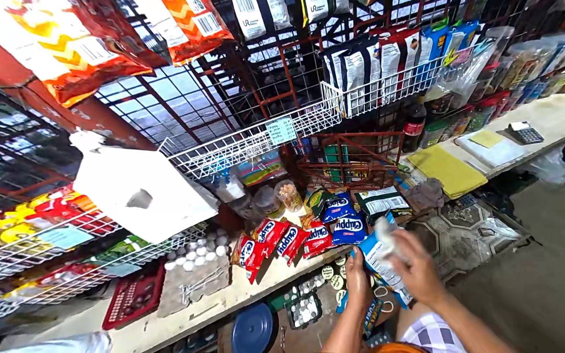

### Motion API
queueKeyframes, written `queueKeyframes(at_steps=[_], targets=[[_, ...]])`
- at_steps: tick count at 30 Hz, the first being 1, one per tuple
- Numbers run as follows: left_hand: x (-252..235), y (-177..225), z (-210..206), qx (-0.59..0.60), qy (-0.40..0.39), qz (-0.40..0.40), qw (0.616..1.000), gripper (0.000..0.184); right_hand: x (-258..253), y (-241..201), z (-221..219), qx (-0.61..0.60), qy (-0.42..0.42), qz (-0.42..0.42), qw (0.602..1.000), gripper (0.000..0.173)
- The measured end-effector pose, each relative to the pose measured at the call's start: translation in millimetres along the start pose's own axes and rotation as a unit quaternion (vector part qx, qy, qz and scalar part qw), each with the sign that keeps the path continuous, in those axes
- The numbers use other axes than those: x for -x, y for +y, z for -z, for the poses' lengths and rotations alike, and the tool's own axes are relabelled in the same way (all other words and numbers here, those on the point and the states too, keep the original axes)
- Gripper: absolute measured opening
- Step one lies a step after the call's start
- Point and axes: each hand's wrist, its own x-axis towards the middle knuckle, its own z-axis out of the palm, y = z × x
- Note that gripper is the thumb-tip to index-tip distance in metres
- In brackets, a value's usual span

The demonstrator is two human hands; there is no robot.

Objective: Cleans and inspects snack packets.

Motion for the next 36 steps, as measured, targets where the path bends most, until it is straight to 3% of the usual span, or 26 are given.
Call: queueKeyframes(at_steps=[3, 6, 9, 12, 15, 17, 19, 21, 22, 24, 26, 27, 28, 30, 31, 34, 36], targets=[[13, 12, -12, 0.039, 0.004, 0.011, 0.999, 0.033, 20, 13, -38, 0.102, -0.033, 0.166, 0.98, 0.04], [8, 27, -2, 0.061, 0.03, 0.036, 0.997, 0.042, 45, 47, -37, 0.093, -0.025, 0.239, 0.966, 0.025], [-5, 38, 17, 0.049, 0.036, 0.001, 0.998, 0.044, 65, 77, -18, 0.071, -0.015, 0.167, 0.983, 0.024], [-5, 46, 23, 0.01, 0.044, -0.021, 0.999, 0.044, 39, 63, -10, 0.027, 0.04, 0.093, 0.994, 0.03], [6, 46, 19, -0.001, 0.023, -0.001, 1.0, 0.044, -1, 29, -21, 0.022, 0.015, 0.155, 0.988, 0.035], [12, 52, 20, 0.018, 0.021, 0.011, 1.0, 0.044, -8, 35, -32, 0.026, -0.006, 0.164, 0.986, 0.037], [13, 59, 31, 0.047, 0.032, 0.002, 0.998, 0.043, 1, 50, -33, 0.002, -0.002, 0.061, 0.998, 0.037], [12, 69, 45, 0.076, 0.056, -0.016, 0.995, 0.042, 14, 59, -28, -0.099, -0.018, -0.142, 0.985, 0.037], [12, 75, 51, 0.091, 0.065, -0.023, 0.993, 0.042, 19, 59, -28, -0.173, -0.012, -0.248, 0.953, 0.036], [15, 84, 60, 0.124, 0.071, -0.025, 0.989, 0.042, 29, 50, -31, -0.365, -0.031, -0.395, 0.842, 0.044], [17, 87, 68, 0.176, 0.066, -0.016, 0.982, 0.042, 37, 30, -30, -0.505, -0.068, -0.423, 0.749, 0.074], [16, 88, 72, 0.206, 0.061, -0.01, 0.977, 0.044, 38, 18, -32, -0.54, -0.059, -0.429, 0.722, 0.083], [16, 87, 76, 0.236, 0.055, -0.003, 0.97, 0.046, 36, 4, -35, -0.555, -0.027, -0.439, 0.706, 0.077], [17, 85, 82, 0.28, 0.047, 0.011, 0.959, 0.05, 31, -13, -42, -0.552, -0.004, -0.45, 0.702, 0.042], [19, 82, 85, 0.289, 0.04, 0.012, 0.956, 0.051, 29, -11, -48, -0.55, -0.002, -0.454, 0.701, 0.035], [20, 77, 103, 0.252, 0.034, -0.024, 0.967, 0.047, 15, 0, -62, -0.539, 0.02, -0.415, 0.732, 0.027], [22, 81, 120, 0.137, 0.031, -0.064, 0.988, 0.045, 2, -2, -61, -0.503, 0.031, -0.392, 0.77, 0.028]])
